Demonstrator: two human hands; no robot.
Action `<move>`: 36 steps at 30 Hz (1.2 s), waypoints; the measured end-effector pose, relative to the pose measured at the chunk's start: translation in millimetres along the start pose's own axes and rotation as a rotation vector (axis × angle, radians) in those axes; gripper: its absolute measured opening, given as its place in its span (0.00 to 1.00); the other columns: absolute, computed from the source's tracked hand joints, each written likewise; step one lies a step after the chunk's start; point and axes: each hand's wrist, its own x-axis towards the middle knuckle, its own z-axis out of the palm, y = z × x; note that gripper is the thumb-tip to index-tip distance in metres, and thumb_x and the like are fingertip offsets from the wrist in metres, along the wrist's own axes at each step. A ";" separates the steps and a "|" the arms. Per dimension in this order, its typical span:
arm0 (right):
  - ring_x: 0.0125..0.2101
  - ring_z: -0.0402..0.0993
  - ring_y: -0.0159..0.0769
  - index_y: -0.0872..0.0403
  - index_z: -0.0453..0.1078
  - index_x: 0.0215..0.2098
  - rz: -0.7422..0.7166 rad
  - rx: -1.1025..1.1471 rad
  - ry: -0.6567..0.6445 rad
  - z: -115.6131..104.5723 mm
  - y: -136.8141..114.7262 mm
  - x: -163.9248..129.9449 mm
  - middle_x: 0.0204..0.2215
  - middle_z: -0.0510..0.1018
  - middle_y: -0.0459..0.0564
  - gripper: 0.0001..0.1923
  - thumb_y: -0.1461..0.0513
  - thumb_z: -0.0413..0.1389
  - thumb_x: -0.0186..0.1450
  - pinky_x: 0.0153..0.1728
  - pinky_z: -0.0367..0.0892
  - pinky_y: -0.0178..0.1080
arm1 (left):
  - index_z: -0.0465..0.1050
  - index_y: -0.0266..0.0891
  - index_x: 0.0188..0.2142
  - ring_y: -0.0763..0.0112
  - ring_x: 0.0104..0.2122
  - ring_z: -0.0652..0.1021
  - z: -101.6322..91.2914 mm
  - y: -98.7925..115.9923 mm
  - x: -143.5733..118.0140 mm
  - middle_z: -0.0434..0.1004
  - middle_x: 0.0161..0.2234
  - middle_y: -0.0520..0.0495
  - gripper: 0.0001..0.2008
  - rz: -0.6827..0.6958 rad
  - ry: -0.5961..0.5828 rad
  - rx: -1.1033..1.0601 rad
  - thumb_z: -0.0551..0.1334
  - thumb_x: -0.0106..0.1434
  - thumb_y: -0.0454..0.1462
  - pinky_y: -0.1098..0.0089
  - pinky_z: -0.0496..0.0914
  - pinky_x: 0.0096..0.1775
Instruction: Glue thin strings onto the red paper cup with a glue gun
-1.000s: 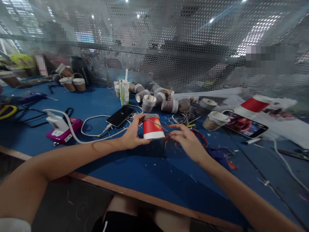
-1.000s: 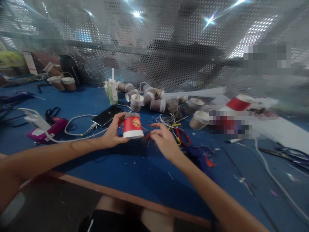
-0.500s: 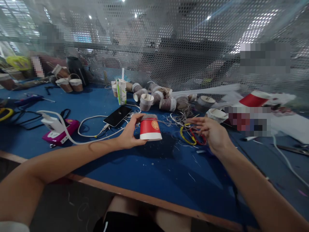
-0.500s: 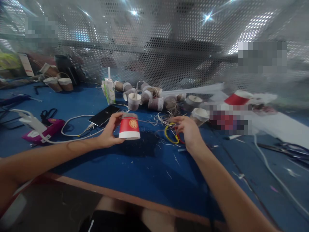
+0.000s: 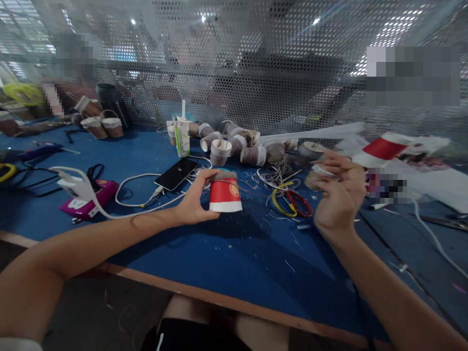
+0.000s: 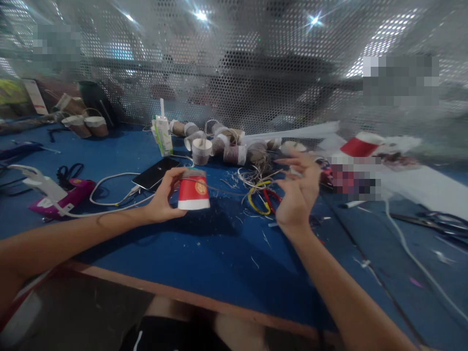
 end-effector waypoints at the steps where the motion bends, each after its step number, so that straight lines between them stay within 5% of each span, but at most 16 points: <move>1: 0.42 0.75 0.45 0.47 0.62 0.35 -0.025 0.066 0.024 6.2 -7.9 -7.5 0.48 0.75 0.55 0.10 0.53 0.49 0.58 0.35 0.72 0.47 | 0.53 0.44 0.59 0.53 0.55 0.72 -0.8 0.4 0.1 0.64 0.55 0.38 0.39 -0.022 -0.051 -0.021 0.68 0.50 0.40 0.52 0.69 0.55; 2: 0.33 0.76 0.40 0.47 0.62 0.35 -0.041 0.163 0.006 12.5 -15.6 -16.5 0.48 0.75 0.53 0.09 0.55 0.49 0.57 0.32 0.73 0.46 | 0.54 0.44 0.58 0.52 0.54 0.72 -1.5 0.6 0.2 0.65 0.55 0.38 0.39 -0.042 -0.090 -0.036 0.69 0.49 0.40 0.51 0.69 0.55; 4: 0.19 0.68 0.31 0.47 0.66 0.36 0.051 0.543 -0.230 24.3 -28.4 -36.2 0.50 0.76 0.51 0.09 0.58 0.53 0.56 0.19 0.69 0.43 | 0.56 0.43 0.58 0.52 0.54 0.73 -2.0 1.1 0.7 0.67 0.54 0.38 0.39 -0.076 -0.128 -0.053 0.70 0.48 0.40 0.51 0.69 0.56; 9: 0.15 0.66 0.25 0.51 0.68 0.37 0.223 0.780 -0.565 41.1 -36.6 -66.1 0.54 0.75 0.56 0.09 0.62 0.55 0.57 0.12 0.64 0.35 | 0.57 0.43 0.57 0.52 0.53 0.73 -0.7 0.5 1.9 0.68 0.54 0.38 0.39 -0.064 -0.106 -0.042 0.71 0.47 0.40 0.51 0.69 0.55; 17: 0.13 0.63 0.25 0.51 0.66 0.36 0.286 0.794 -0.487 42.0 -33.2 -59.2 0.54 0.75 0.55 0.07 0.61 0.53 0.57 0.10 0.64 0.35 | 0.57 0.43 0.58 0.53 0.54 0.73 -1.3 1.2 1.1 0.67 0.54 0.38 0.40 -0.010 -0.100 -0.013 0.71 0.48 0.41 0.53 0.69 0.55; 25: 0.10 0.56 0.23 0.50 0.61 0.31 0.195 0.702 -0.104 43.7 -20.6 -53.0 0.35 0.79 0.48 0.03 0.59 0.50 0.59 0.07 0.56 0.32 | 0.58 0.42 0.58 0.54 0.54 0.73 -0.7 -1.9 0.1 0.68 0.54 0.40 0.39 0.012 -0.072 0.027 0.71 0.48 0.42 0.54 0.68 0.56; 27: 0.11 0.58 0.24 0.50 0.62 0.33 0.135 0.699 -0.179 42.7 -21.2 -55.6 0.39 0.79 0.49 0.03 0.60 0.51 0.60 0.08 0.59 0.33 | 0.59 0.42 0.58 0.55 0.53 0.74 -0.6 -2.4 0.6 0.69 0.53 0.40 0.39 0.046 -0.067 0.064 0.72 0.48 0.41 0.54 0.69 0.55; 32: 0.18 0.66 0.24 0.50 0.65 0.40 0.054 0.611 -0.620 40.8 -28.2 -66.0 0.59 0.70 0.55 0.07 0.57 0.54 0.65 0.17 0.69 0.35 | 0.59 0.42 0.58 0.57 0.51 0.75 -0.6 -1.1 2.0 0.70 0.51 0.39 0.38 0.136 -0.073 0.121 0.73 0.49 0.39 0.55 0.71 0.53; 36: 0.19 0.68 0.24 0.48 0.64 0.42 0.071 0.620 -0.655 42.2 -29.2 -67.5 0.62 0.65 0.55 0.08 0.56 0.53 0.66 0.19 0.70 0.37 | 0.59 0.43 0.58 0.55 0.53 0.74 -0.7 -2.4 1.4 0.69 0.53 0.39 0.39 0.120 -0.066 0.113 0.72 0.49 0.39 0.53 0.71 0.53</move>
